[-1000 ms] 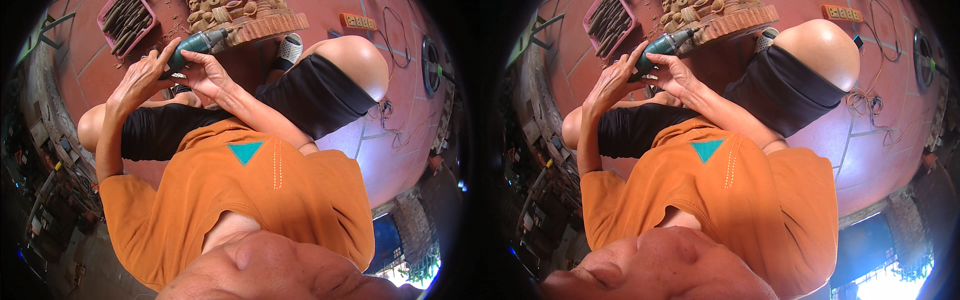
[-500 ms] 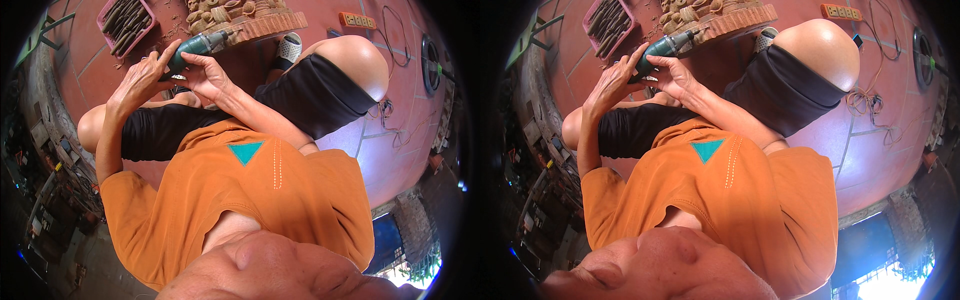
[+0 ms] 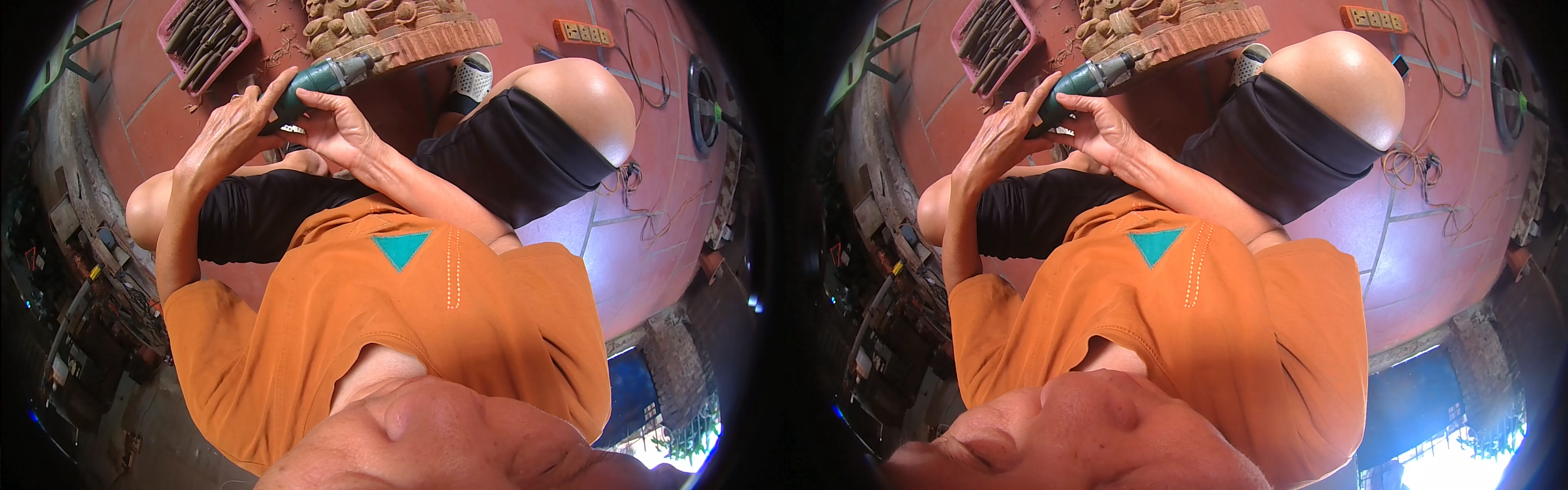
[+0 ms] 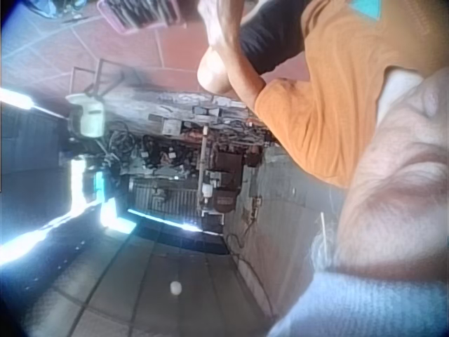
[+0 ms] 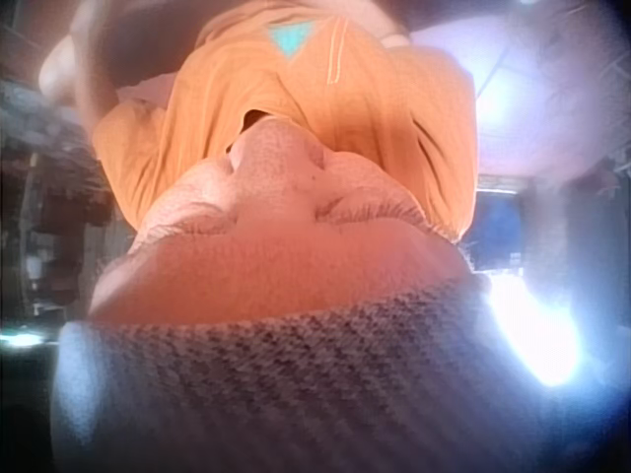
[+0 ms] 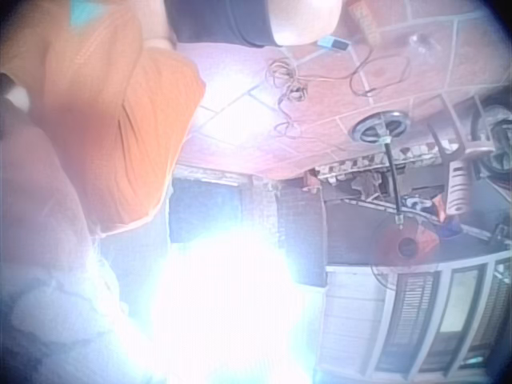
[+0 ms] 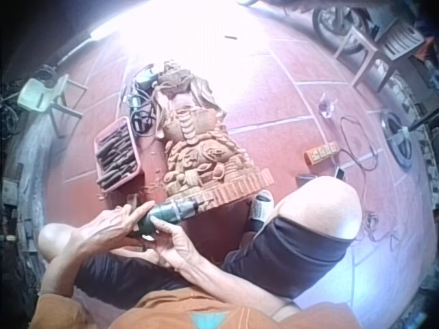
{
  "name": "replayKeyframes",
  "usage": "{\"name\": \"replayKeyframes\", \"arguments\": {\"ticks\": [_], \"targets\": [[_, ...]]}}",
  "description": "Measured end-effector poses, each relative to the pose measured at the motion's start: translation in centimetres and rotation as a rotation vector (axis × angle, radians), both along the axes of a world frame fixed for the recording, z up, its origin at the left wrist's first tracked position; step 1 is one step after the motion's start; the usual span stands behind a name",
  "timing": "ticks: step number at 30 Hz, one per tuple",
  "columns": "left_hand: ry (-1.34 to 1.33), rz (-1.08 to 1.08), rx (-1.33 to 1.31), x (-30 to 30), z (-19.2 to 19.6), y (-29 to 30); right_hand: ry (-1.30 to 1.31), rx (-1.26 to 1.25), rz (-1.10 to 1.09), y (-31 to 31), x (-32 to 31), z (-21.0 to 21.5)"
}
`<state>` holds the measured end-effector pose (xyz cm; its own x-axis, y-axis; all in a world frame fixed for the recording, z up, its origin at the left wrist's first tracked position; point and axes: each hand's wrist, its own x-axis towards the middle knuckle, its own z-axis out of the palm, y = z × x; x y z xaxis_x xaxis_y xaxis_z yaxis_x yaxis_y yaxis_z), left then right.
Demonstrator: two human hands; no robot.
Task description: The person uses a rotary carving tool to shape and detail a wooden sculpture of a figure. The person holds the tool with both hands and works on the base and lower sections of the sculpture while sitting on the floor.
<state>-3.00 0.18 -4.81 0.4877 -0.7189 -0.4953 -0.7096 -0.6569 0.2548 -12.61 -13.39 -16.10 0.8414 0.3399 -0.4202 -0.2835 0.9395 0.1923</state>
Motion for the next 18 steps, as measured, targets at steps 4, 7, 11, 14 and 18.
{"name": "replayKeyframes", "arguments": {"ticks": [4, 7, 11, 14, 18], "targets": [[0.009, 0.002, 0.008, -0.01, 0.07, -0.07, 0.008, -0.005, 0.02, -0.1, -0.01, 0.27], [0.019, 0.005, 0.013, 0.03, 0.0, -0.03, 0.008, 0.015, 0.012, -0.09, -0.13, 0.14], [0.03, 0.005, 0.001, 0.06, -0.01, 0.05, 0.008, 0.004, -0.003, 0.09, -0.12, 0.07], [0.026, 0.0, 0.002, 0.06, 0.0, 0.08, 0.005, 0.011, -0.006, 0.15, -0.16, 0.09], [0.03, 0.001, 0.002, 0.06, 0.08, 0.0, 0.014, 0.02, -0.006, 0.05, -0.22, 0.3]]}}
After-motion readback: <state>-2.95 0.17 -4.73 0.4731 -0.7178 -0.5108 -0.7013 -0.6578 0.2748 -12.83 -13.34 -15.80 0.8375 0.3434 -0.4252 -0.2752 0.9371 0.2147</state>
